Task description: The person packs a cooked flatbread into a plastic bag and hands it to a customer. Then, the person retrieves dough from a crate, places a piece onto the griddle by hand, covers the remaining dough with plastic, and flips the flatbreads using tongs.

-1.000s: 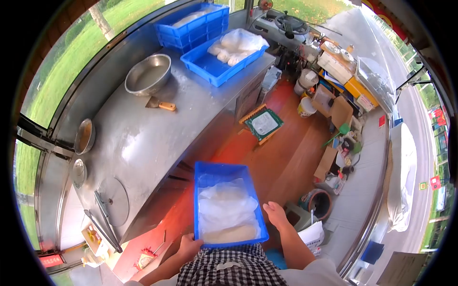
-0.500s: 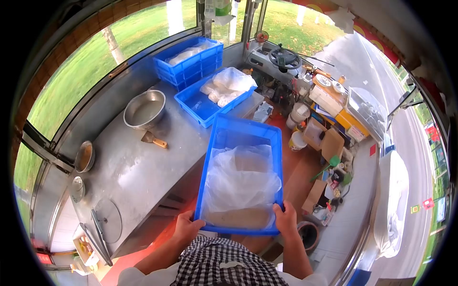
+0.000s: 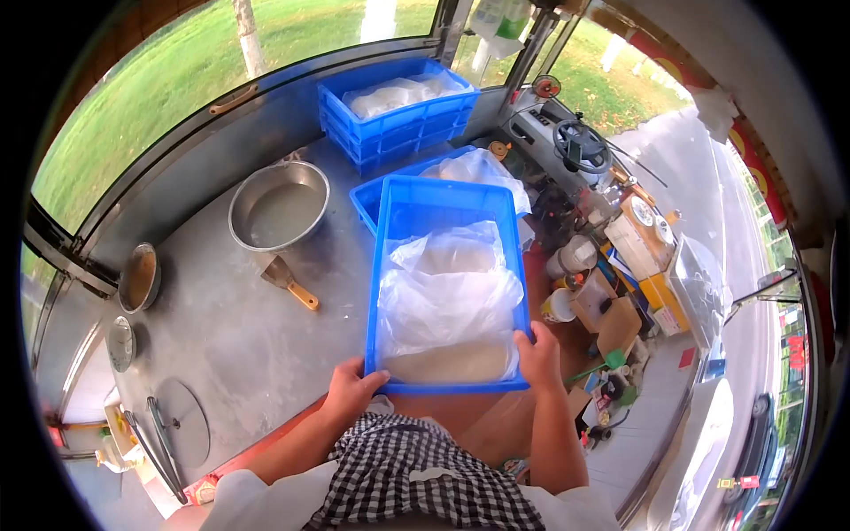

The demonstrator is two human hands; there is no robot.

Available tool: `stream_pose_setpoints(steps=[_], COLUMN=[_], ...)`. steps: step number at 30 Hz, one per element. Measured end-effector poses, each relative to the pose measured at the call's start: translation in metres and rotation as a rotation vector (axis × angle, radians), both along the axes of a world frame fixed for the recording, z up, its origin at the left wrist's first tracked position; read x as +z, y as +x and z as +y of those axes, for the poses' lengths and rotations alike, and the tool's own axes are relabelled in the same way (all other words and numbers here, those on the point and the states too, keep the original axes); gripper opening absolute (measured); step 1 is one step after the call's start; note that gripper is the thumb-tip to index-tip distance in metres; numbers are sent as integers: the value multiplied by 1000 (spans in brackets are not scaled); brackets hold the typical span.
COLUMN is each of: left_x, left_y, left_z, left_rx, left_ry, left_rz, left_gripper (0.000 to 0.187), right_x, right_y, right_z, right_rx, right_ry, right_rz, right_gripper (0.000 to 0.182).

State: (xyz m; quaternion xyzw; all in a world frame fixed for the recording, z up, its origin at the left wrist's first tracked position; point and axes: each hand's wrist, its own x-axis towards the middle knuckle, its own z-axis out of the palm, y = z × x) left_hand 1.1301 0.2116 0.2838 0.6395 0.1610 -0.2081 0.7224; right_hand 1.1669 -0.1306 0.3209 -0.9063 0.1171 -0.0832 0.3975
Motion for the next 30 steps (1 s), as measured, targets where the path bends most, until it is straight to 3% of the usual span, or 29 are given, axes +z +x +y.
stream_pose_setpoints(steps=[7, 13, 16, 20, 22, 25, 28, 30], left_x=[-18, -12, -20, 0, -1, 12, 25, 37], left_y=[88, 133, 146, 164, 168, 182, 209, 235], left_z=[-8, -37, -48, -72, -74, -75, -77, -82], left_rx=[8, 9, -106, -142, -95, 91, 294, 289], left_ry=[102, 309, 518, 525, 466, 693, 887, 952], left_rz=[-81, -96, -215, 41, 107, 41, -382, -514], left_gripper=[32, 37, 37, 35, 34, 34, 30, 30], right_x=[-15, -28, -43, -58, -53, -20, -1, -16], right_y=[127, 225, 263, 297, 323, 366, 411, 438], right_z=[-9, -33, -49, -68, -65, -41, 2, 29], right_rx=[122, 266, 329, 385, 373, 486, 685, 788], right_ry=[17, -12, 5, -6, 21, -24, -107, -232], right_rz=[-45, -27, 56, 114, -95, -257, -255, -362], right_gripper=[20, 23, 24, 32, 36, 41, 44, 48])
